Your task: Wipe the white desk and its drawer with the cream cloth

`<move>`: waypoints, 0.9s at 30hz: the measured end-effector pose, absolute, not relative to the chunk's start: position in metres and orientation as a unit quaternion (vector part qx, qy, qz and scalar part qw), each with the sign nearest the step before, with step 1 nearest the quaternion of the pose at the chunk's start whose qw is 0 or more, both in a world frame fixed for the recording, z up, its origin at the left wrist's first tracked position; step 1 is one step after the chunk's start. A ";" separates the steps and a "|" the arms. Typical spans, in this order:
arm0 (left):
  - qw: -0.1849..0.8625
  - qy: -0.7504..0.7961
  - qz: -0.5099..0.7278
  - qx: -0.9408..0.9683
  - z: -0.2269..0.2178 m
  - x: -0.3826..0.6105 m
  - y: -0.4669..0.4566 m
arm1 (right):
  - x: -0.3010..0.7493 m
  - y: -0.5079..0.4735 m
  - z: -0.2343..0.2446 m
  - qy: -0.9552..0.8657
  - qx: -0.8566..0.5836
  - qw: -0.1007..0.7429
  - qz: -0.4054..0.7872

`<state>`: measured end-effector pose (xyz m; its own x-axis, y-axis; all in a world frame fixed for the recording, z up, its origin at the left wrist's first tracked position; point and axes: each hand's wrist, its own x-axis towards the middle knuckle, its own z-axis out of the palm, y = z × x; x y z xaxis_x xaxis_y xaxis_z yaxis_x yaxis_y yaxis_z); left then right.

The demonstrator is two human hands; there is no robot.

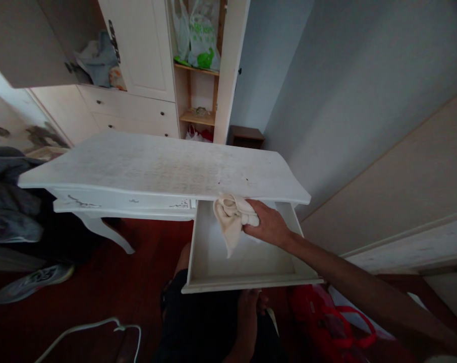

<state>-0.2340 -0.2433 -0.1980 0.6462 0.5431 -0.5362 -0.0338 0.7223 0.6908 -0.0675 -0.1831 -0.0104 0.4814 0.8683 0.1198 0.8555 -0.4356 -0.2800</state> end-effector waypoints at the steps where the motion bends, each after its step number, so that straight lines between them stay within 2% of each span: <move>1: 0.844 0.385 0.170 0.333 -0.197 -0.234 -0.243 | -0.069 -0.197 -0.017 -0.492 -0.861 0.123 0.038; 4: 0.842 0.373 0.181 0.344 -0.195 -0.236 -0.242 | -0.060 -0.224 -0.041 -0.403 -0.910 0.052 0.082; 6: 0.842 0.363 0.190 0.350 -0.194 -0.238 -0.242 | -0.043 -0.233 -0.056 -0.335 -0.935 0.055 0.103; 12: 0.848 0.363 0.171 0.346 -0.187 -0.239 -0.237 | 0.005 -0.228 -0.079 -0.159 -0.953 0.228 0.121; 18: 0.860 0.351 0.165 0.333 -0.190 -0.237 -0.235 | 0.000 -0.191 -0.080 -0.126 -0.943 0.293 0.092; 27: 0.845 0.372 0.173 0.342 -0.196 -0.234 -0.235 | -0.060 -0.102 -0.088 -0.090 -0.924 0.359 0.094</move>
